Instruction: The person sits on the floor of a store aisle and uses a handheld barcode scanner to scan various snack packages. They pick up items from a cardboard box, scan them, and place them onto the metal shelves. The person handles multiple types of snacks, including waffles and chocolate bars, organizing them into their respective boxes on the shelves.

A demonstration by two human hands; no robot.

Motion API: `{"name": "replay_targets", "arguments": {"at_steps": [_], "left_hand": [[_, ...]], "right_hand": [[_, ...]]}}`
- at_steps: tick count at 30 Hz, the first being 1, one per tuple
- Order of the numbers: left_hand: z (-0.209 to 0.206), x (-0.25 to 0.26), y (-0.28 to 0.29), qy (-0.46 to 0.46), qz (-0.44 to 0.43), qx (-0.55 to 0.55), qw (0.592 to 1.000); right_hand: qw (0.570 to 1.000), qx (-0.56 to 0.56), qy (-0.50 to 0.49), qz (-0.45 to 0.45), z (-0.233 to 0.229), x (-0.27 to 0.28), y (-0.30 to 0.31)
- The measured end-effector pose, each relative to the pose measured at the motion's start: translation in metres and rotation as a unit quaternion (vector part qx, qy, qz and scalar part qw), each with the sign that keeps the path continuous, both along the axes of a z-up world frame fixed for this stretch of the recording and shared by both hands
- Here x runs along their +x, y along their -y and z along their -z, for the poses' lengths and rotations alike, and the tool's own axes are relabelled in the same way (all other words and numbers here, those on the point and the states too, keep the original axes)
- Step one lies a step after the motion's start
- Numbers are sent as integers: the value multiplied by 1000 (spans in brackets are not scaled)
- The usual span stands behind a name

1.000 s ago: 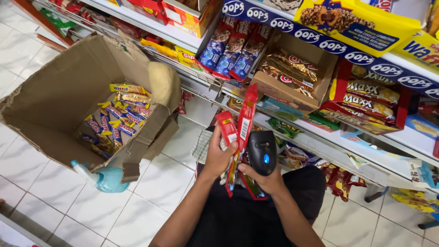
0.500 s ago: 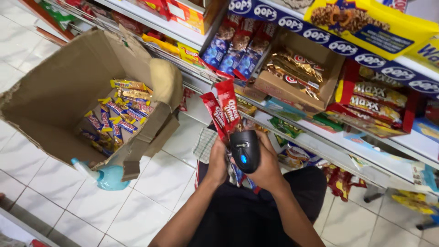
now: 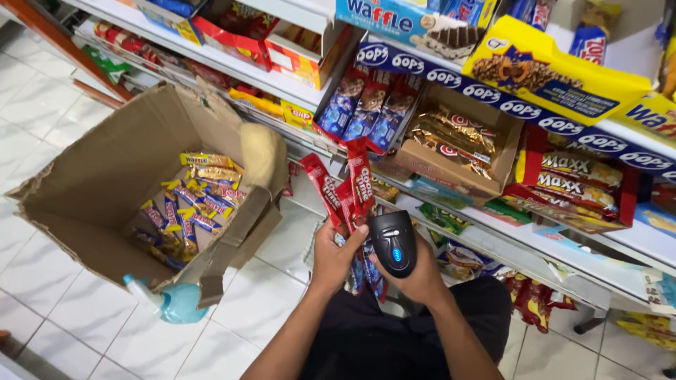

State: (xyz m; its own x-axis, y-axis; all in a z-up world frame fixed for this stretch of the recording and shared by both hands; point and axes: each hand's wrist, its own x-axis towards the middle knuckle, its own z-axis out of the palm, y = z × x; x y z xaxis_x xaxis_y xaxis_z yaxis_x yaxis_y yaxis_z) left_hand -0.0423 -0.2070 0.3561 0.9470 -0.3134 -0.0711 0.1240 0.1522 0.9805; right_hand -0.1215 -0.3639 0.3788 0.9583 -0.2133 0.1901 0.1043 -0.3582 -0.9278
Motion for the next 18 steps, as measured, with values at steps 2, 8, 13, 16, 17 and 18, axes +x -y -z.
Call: {"name": "replay_targets", "arguments": {"at_steps": [2,8,13,16,17,18], "left_hand": [[-5,12,0,-37,17,-38,998],[1,56,-5,-182,26,-170,968],[0,81,-24,-182,30,-192,964],[-5,89,-33,-190,17,-208,959],[-6,92,-35,-190,8,-203,961],[-7,93,-36,-191,-1,-197,962]], "right_hand": [[999,3,-30,11,0,4,4],[987,117,-63,94,17,25,9],[968,197,14,152,3,50,-1],[970,181,-2,161,-7,64,-7],[973,169,-10,160,-10,72,-8],[975,156,-20,159,-14,76,-10]]}}
